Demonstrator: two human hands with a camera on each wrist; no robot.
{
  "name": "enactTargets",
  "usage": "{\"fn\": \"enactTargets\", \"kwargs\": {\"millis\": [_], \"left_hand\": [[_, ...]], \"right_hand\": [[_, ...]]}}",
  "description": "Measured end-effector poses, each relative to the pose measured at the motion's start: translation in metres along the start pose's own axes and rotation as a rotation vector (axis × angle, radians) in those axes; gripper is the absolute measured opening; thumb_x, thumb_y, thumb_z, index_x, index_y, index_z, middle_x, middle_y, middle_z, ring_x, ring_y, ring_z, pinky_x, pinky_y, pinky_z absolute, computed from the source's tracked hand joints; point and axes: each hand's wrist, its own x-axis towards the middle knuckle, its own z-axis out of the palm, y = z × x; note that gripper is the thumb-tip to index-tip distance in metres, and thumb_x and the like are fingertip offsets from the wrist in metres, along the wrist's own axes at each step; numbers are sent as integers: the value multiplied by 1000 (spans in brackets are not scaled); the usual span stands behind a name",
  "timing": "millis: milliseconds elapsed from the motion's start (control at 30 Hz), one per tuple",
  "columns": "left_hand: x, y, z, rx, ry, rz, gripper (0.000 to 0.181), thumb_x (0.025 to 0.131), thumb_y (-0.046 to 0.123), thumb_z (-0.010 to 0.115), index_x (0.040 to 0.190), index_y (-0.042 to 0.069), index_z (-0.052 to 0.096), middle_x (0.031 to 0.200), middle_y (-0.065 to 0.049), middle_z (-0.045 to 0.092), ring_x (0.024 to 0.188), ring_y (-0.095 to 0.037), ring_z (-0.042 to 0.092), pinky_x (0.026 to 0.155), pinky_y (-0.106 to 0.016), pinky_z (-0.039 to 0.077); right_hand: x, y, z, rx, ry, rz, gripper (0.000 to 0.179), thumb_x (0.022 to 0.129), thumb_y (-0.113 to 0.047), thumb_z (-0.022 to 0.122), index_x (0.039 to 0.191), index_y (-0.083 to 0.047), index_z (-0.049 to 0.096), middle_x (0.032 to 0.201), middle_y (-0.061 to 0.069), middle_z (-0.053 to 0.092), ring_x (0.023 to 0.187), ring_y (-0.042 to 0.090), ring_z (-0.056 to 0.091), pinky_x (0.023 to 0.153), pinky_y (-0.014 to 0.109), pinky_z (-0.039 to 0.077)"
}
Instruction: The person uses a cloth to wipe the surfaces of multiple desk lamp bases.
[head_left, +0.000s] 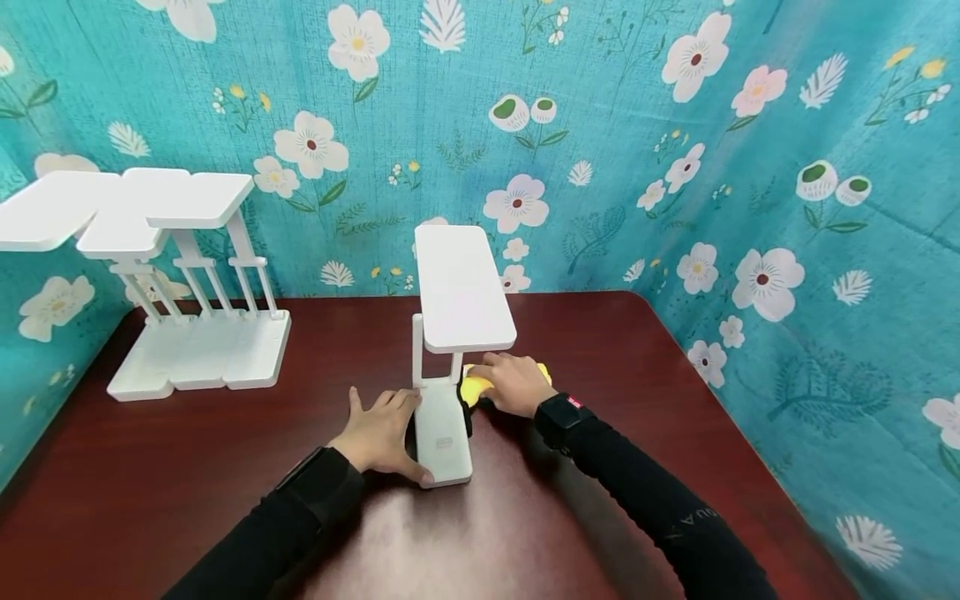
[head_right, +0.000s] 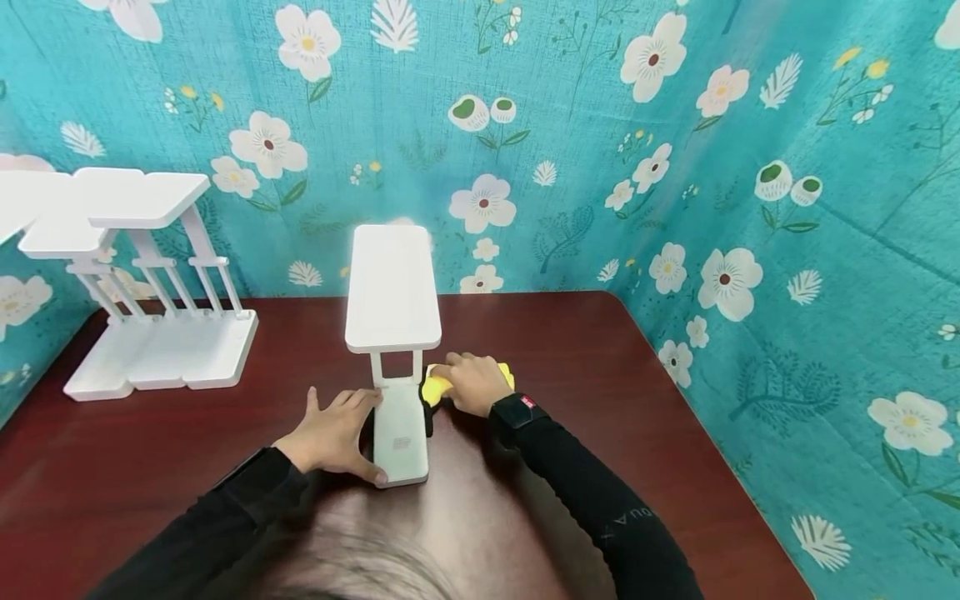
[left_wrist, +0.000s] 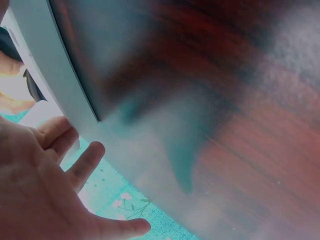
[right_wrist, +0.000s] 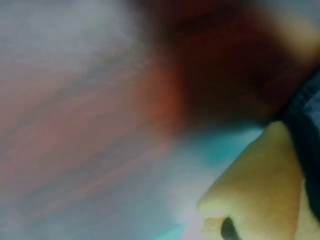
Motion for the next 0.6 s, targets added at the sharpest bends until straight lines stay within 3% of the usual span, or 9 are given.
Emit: {"fn": "enactTargets", "kwargs": {"millis": [133, 400, 500, 600], "left_hand": [[0, 1, -1, 10, 3, 8, 119, 59, 61, 91, 150, 2, 42, 155, -15, 46, 143, -36, 40, 109, -86, 4], [-2, 5, -7, 80, -26, -2, 113, 67, 60, 87, 152, 1, 40, 158, -16, 43, 145, -36, 40, 111, -84, 7], [0, 6, -6, 88, -40, -2, 112, 68, 60, 86, 152, 1, 40, 158, -16, 42, 145, -36, 40, 111, -84, 6], [1, 7, -5, 84, -49, -6, 113, 68, 60, 87, 152, 2, 40, 158, -17, 41, 146, -37, 38, 111, -84, 6]], "right_hand": [[-23, -9, -7, 2, 1, -83, 35, 88, -23, 79, 122, -23, 71, 101, -1, 67, 83, 14, 64, 61, 29, 55], [-97, -40, -20, -26, 64, -333, 41, 79, -27, 83, 118, -25, 71, 97, -6, 64, 82, 9, 62, 60, 22, 52], [-109, -54, -20, -36, 105, -389, 39, 79, -29, 83, 116, -26, 71, 95, -8, 64, 81, 8, 63, 62, 23, 53], [-106, -72, -17, -40, 123, -421, 37, 81, -28, 79, 117, -26, 71, 97, -8, 65, 82, 8, 64, 65, 22, 55]]}}
